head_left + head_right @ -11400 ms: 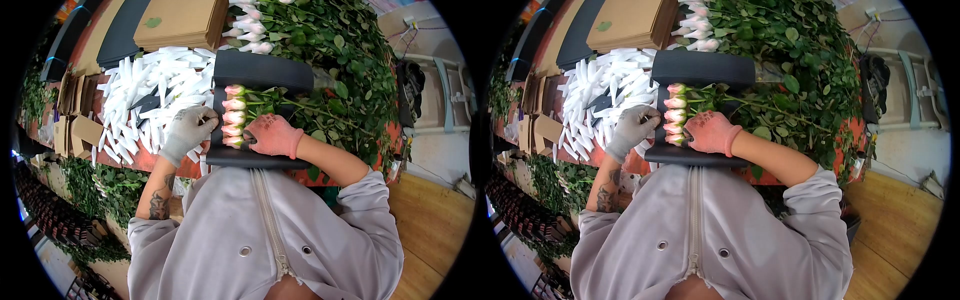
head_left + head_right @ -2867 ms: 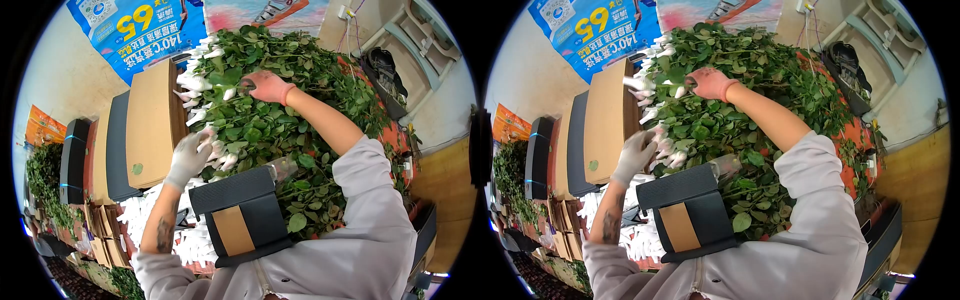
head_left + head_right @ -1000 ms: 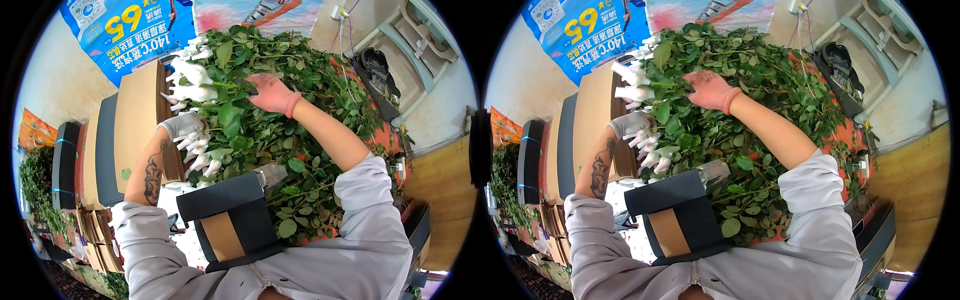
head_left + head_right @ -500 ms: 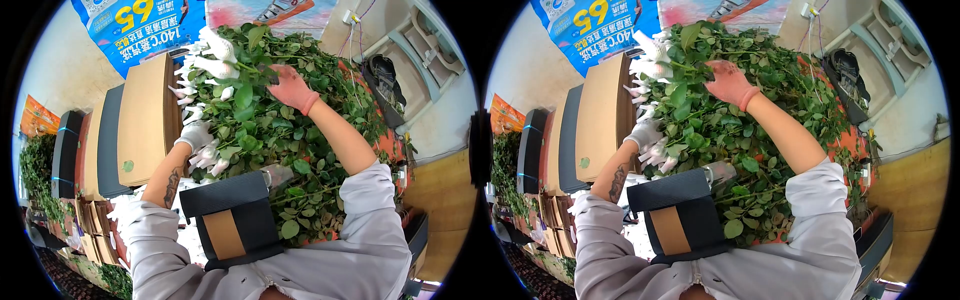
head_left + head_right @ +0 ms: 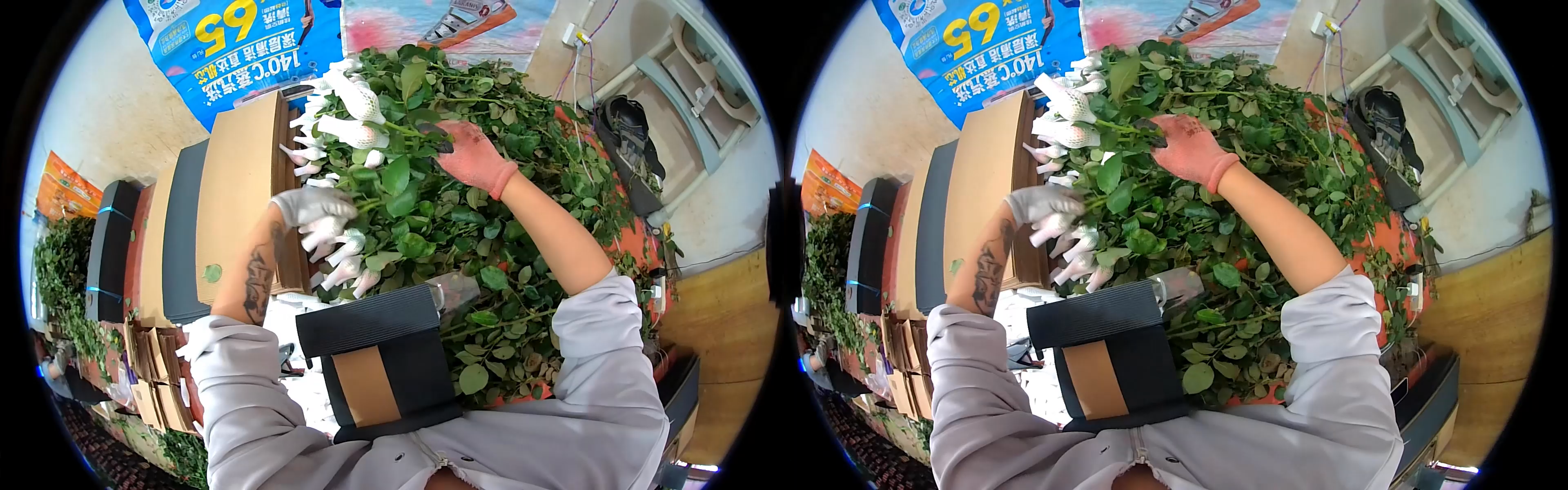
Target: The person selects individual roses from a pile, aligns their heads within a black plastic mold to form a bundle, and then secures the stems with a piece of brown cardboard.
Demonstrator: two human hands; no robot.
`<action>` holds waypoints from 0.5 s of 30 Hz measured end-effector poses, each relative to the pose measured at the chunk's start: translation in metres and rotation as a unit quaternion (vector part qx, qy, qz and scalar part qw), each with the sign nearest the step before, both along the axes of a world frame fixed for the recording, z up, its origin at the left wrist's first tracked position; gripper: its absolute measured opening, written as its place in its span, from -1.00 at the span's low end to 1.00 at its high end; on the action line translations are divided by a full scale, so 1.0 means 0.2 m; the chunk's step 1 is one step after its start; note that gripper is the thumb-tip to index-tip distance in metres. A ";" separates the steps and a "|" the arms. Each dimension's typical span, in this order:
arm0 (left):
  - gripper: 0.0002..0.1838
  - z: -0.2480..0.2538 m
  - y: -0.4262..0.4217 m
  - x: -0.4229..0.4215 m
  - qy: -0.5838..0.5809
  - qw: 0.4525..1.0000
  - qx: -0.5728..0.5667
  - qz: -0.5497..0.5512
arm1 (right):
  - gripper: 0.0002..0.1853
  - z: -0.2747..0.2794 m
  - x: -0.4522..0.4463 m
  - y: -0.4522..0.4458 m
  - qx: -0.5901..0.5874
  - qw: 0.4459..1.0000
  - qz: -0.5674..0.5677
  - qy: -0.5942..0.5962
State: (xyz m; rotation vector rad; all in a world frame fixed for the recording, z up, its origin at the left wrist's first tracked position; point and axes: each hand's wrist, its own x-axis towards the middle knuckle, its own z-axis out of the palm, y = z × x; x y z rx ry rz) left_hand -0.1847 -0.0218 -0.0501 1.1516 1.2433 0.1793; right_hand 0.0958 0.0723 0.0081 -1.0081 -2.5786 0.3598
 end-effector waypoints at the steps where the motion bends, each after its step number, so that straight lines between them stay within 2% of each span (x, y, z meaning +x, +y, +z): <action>1: -0.61 0.00 0.01 -0.07 -0.102 0.993 -0.051 0.026 | -0.54 0.02 0.00 -0.01 -0.023 1.000 0.009 0.002; 2: -0.69 -0.03 -0.01 -0.09 -0.158 0.981 -0.067 0.091 | -0.54 0.02 -0.01 -0.02 -0.024 1.000 0.010 0.003; 3: -0.69 -0.06 -0.01 -0.09 -0.156 0.981 -0.065 0.092 | -0.55 0.03 -0.02 -0.02 -0.044 0.999 0.017 0.006; 4: -0.69 -0.06 -0.02 -0.08 -0.208 0.969 -0.068 0.110 | -0.55 0.04 -0.03 -0.02 -0.062 0.998 0.024 0.009; 6: -0.70 -0.04 -0.05 -0.06 -0.286 0.943 -0.084 0.149 | -0.57 0.02 -0.07 -0.03 -0.038 0.997 0.061 0.020; 7: -0.69 -0.07 -0.04 -0.08 -0.314 0.936 -0.098 0.128 | -0.59 -0.01 -0.09 -0.03 -0.017 0.995 0.097 0.027; 8: -0.69 -0.11 -0.04 -0.11 -0.315 0.943 -0.041 0.095 | -0.60 -0.02 -0.11 -0.06 0.007 0.990 0.139 0.017; 9: -0.68 -0.16 -0.04 -0.13 -0.315 0.947 0.016 0.061 | -0.59 -0.03 -0.15 -0.06 -0.095 0.982 0.162 -0.017; 10: -0.68 -0.17 -0.03 -0.13 -0.312 0.948 0.017 0.057 | -0.55 -0.04 -0.17 -0.08 -0.138 0.972 0.188 -0.025; 11: -0.67 -0.16 -0.02 -0.11 -0.250 0.951 0.182 -0.002 | -0.51 -0.07 -0.19 -0.09 -0.180 0.959 0.216 -0.033; 12: -0.66 -0.17 -0.01 -0.10 -0.180 0.921 0.341 -0.060 | -0.51 -0.13 -0.20 -0.07 -0.178 0.960 0.215 -0.032; 13: -0.64 -0.10 -0.06 -0.06 -0.291 0.936 0.195 0.028 | -0.48 -0.23 -0.21 -0.04 -0.094 0.971 0.214 -0.049; 14: -0.61 -0.03 -0.11 -0.02 -0.391 0.908 0.053 0.138 | -0.44 -0.24 -0.23 -0.04 -0.011 0.975 0.212 -0.066; 15: -0.61 -0.04 -0.12 -0.03 -0.428 0.887 0.033 0.170 | -0.44 -0.25 -0.23 -0.03 -0.011 0.975 0.214 -0.066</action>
